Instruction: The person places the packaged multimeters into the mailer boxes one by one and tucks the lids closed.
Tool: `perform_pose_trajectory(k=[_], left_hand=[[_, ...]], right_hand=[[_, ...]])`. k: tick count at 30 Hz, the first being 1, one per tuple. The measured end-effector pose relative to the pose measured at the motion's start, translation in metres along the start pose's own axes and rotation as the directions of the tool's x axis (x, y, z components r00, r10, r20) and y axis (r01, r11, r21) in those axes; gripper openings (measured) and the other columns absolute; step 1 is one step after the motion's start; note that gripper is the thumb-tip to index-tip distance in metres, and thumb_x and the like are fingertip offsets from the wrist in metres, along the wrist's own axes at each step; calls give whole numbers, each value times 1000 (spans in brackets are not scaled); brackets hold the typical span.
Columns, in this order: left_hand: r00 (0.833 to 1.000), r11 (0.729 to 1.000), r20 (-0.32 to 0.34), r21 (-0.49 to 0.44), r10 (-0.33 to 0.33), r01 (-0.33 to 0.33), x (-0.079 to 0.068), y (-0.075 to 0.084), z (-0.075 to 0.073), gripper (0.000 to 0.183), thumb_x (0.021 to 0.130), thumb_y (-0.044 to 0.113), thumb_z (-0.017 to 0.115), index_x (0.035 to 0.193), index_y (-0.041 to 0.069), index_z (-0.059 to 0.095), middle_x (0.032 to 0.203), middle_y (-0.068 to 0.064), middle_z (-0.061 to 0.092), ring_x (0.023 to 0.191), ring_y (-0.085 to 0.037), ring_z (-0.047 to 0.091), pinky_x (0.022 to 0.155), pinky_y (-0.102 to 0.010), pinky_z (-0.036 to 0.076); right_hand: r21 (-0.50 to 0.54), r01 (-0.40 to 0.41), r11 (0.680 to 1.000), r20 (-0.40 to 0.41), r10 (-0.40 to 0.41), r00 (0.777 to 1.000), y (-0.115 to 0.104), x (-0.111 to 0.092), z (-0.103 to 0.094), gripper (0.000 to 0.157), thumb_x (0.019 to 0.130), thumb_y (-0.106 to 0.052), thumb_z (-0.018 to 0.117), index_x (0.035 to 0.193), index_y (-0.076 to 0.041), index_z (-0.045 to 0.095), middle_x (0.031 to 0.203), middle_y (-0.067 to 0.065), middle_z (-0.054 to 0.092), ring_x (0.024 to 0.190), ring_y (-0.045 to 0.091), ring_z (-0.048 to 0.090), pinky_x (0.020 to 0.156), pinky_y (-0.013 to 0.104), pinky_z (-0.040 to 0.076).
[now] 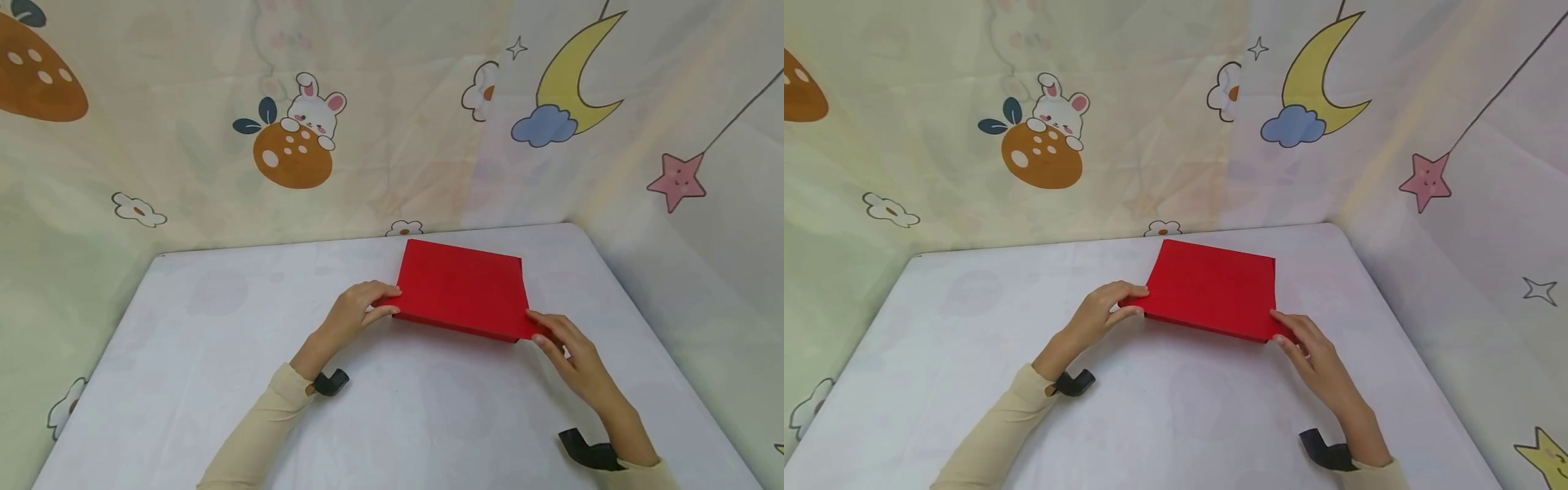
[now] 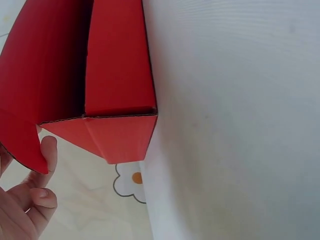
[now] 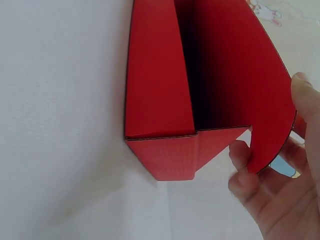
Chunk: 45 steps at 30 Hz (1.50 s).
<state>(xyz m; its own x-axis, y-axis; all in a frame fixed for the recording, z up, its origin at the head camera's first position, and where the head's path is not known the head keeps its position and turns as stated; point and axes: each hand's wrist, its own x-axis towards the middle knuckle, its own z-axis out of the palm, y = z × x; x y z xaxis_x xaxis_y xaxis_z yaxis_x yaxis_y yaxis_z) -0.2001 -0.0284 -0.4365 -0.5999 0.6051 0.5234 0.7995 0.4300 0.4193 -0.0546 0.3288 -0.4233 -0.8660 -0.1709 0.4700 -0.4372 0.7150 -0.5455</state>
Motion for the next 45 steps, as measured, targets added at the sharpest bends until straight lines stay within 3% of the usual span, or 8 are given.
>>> perform_pose_trajectory(k=[6,16,23,30,35,39,45], left_hand=[[999,999,0,21,34,-34,-4,-2,3,36,80,27,72,113,16,64,110,3,67,104,-12,62,92,-30,49],[998,998,20,16,62,-62,-13,-4,9,39,78,26,74,114,15,63,112,2,66,104,-13,62,91,-30,50],[995,993,36,78,88,-91,-16,-2,12,41,77,27,75,113,13,64,110,0,68,101,-13,63,86,-27,52],[996,994,59,90,60,-65,-25,-1,16,44,77,27,75,116,13,62,114,0,66,106,-13,62,87,-28,51],[998,999,60,45,9,-12,-31,-2,23,46,79,30,72,121,16,59,122,2,62,111,-12,59,91,-28,50],[997,998,59,-45,-41,43,-37,-6,28,47,80,30,72,124,20,57,127,5,58,113,-10,56,90,-26,50],[993,959,57,-258,-106,117,-41,-11,36,47,80,23,73,124,20,58,133,1,51,100,-9,56,79,-23,51]], right_hand=[[-15,25,1000,6,-25,1000,4,-4,4,55,74,14,65,125,-6,58,122,9,55,121,-9,39,91,0,33],[18,50,999,47,-51,998,9,-11,10,54,74,14,66,124,-4,58,125,11,52,122,-7,39,93,1,33],[54,41,998,60,-45,997,14,-16,14,56,72,14,68,124,-4,59,127,11,51,123,-5,39,94,1,32],[90,75,993,51,-80,995,23,-22,25,56,68,16,69,121,-3,61,126,14,50,123,-2,39,95,2,33],[114,120,986,13,-122,992,28,-25,28,58,64,18,70,119,-1,62,124,16,51,121,2,42,95,3,34],[144,158,977,-19,-157,987,31,-25,31,58,62,18,71,117,1,62,123,18,52,120,7,44,95,5,35],[149,163,975,-59,-155,986,35,-27,37,55,62,14,74,115,0,64,124,19,51,122,11,44,96,7,36]])
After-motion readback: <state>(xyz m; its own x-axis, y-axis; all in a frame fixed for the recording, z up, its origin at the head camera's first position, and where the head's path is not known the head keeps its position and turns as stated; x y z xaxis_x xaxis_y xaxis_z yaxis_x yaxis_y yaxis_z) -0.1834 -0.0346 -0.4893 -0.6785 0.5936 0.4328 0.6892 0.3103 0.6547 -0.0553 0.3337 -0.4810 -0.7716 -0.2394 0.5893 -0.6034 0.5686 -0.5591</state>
